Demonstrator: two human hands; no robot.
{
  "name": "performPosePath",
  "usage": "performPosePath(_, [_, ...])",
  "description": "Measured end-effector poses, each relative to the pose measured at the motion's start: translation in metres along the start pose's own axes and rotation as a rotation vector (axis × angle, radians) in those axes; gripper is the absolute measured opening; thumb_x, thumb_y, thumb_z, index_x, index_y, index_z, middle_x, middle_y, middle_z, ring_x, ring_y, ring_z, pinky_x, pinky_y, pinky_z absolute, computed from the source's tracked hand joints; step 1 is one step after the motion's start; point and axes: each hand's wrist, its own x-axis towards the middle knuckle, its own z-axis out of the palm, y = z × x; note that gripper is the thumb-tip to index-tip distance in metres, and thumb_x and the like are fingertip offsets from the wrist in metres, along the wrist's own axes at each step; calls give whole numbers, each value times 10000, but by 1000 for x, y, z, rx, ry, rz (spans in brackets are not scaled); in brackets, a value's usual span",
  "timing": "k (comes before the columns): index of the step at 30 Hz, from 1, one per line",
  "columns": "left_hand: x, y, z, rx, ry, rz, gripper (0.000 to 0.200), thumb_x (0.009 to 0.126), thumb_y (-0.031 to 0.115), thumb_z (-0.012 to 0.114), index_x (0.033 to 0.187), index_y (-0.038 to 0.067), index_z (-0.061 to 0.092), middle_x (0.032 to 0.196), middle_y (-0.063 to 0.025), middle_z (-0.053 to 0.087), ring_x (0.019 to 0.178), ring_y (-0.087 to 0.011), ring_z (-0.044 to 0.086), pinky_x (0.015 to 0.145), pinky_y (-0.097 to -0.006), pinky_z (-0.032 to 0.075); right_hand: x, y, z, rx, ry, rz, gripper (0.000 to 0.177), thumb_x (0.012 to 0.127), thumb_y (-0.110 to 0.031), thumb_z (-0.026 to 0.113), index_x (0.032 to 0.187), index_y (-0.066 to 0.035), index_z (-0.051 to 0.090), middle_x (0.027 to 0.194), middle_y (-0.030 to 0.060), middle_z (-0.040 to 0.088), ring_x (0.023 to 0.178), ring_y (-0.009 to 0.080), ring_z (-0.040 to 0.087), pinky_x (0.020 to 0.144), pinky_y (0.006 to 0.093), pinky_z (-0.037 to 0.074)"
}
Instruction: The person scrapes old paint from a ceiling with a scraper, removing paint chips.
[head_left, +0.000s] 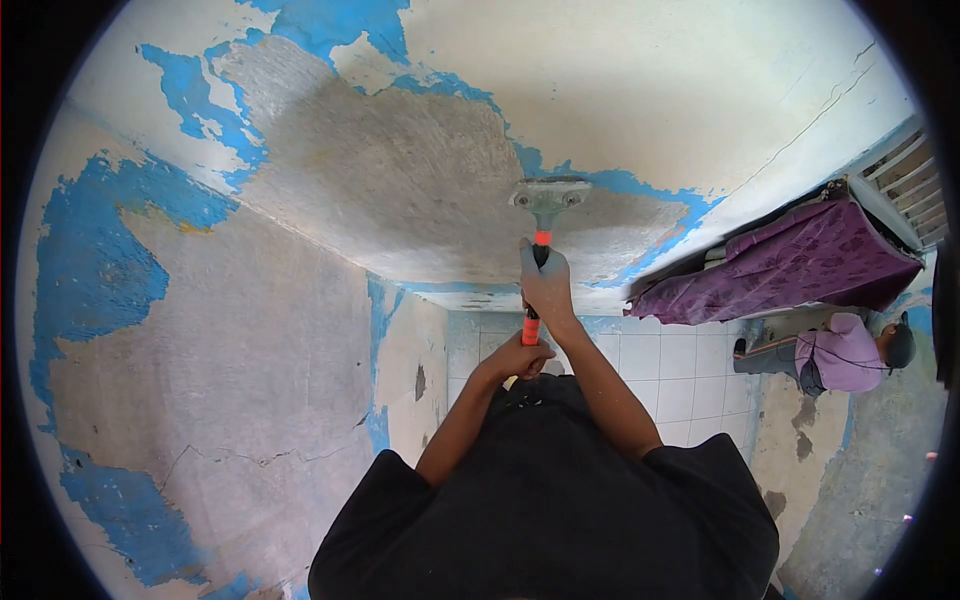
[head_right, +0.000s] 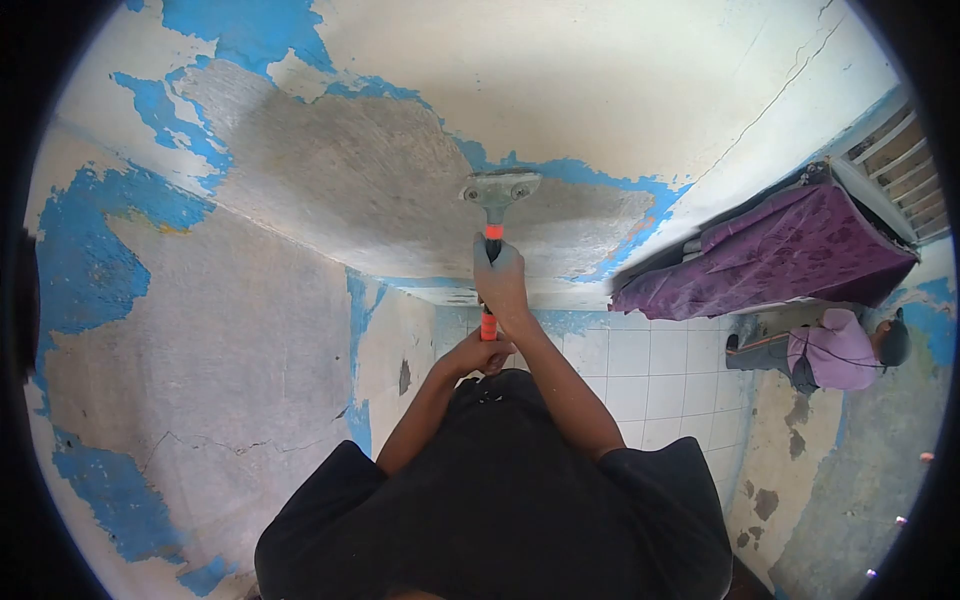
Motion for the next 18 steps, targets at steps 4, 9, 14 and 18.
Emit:
performPosePath(4, [2, -12, -2, -12, 55, -1, 286, 816, 132, 606, 580, 60, 460, 456, -25, 433, 359, -131, 410, 362, -292, 328, 0, 24, 0, -23, 24, -12, 420, 932, -318, 551, 619, -73, 416, 436, -1, 397, 317, 125, 413, 320, 289, 333])
performPosePath(9, [2, 1, -5, 40, 79, -7, 260, 820, 119, 606, 613, 49, 466, 463, -22, 430, 359, -128, 404, 361, -291, 316, 2, 13, 2, 26, 28, -43, 427, 929, -317, 563, 610, -72, 419, 429, 5, 397, 315, 125, 414, 319, 287, 332])
performPosePath(14, [-5, 47, 6, 66, 23, 113, 267, 831, 127, 602, 612, 52, 469, 465, -25, 438, 362, -126, 411, 362, -281, 314, -2, -36, 0, 36, 18, -126, 437, 926, -320, 567, 600, -64, 429, 421, 14, 402, 311, 135, 424, 313, 294, 330])
performPosePath(18, [7, -2, -6, 65, 67, -1, 281, 833, 131, 601, 596, 54, 470, 457, -28, 435, 354, -134, 417, 363, -284, 321, 6, 17, 1, -12, 45, -47, 439, 930, -318, 556, 598, -65, 421, 420, 17, 402, 307, 139, 421, 307, 297, 325])
